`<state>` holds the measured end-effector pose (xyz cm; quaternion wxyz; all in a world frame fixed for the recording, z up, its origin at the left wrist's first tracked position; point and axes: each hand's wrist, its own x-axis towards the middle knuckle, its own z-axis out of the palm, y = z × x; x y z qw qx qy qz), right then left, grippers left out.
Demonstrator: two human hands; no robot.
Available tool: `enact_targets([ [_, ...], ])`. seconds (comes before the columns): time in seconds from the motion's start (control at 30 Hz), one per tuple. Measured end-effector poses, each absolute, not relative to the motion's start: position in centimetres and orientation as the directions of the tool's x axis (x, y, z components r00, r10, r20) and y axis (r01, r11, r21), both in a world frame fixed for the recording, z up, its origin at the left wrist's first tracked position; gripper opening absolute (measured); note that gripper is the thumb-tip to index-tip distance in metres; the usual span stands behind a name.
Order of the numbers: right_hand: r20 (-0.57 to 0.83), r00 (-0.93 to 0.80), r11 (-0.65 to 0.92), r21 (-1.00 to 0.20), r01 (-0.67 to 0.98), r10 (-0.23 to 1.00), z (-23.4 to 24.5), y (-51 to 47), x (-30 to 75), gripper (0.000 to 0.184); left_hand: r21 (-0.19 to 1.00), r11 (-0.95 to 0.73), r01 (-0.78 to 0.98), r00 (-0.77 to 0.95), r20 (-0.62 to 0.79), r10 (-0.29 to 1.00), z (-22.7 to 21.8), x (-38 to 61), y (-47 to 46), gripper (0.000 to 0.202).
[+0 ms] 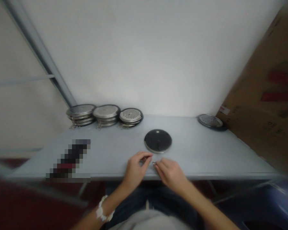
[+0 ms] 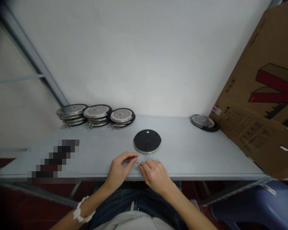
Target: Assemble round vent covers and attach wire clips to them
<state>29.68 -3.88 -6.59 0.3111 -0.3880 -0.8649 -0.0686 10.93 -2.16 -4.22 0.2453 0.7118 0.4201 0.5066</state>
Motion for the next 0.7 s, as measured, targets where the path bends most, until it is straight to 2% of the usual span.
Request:
enact_targets([
  [0.17,0.604,-0.512,0.705,-0.122,0.699,0.611,-7.0,-3.7,29.8,0.033,0.760,-0.570,0.312,0.222,0.525,0.822,-3.7,11.2,-2.6,0.008],
  [0.27,0.604,-0.499,0.711,-0.168,0.683,0.622,-6.9,-3.8,29.8,0.032,0.781,-0.549,0.296,0.280,0.479,0.832,-3.8,11.2,-2.7,0.008],
  [0.33,0.606,-0.458,0.708,-0.266,0.654,0.651,-6.5,-4.1,29.8,0.026,0.822,-0.501,0.272,0.282,0.429,0.858,-3.6,11.1,-2.6,0.008],
  [0.4,0.608,-0.392,0.699,-0.425,0.575,0.691,-5.8,-4.3,30.0,0.022,0.868,-0.442,0.226,0.286,0.375,0.882,-3.1,11.1,-2.5,0.009],
  [0.47,0.597,-0.317,0.672,-0.594,0.442,0.737,-4.8,-4.2,30.1,0.041,0.904,-0.393,0.168,0.294,0.335,0.895,-2.4,11.1,-2.3,0.009],
  [0.53,0.565,-0.251,0.618,-0.731,0.289,0.786,-4.0,-3.9,30.3,0.045,0.932,-0.346,0.105,0.302,0.302,0.904,-1.5,11.4,-1.8,0.013],
  [0.6,0.499,-0.204,0.532,-0.830,0.169,0.843,-3.3,-3.2,30.6,0.034,0.950,-0.305,0.057,0.327,0.271,0.905,-0.8,11.9,-1.1,0.016],
  [0.7,0.371,-0.162,0.390,-0.914,0.107,0.914,-2.9,-1.8,31.1,0.024,0.950,-0.305,0.066,0.389,0.257,0.885,0.0,12.7,0.1,0.010],
])
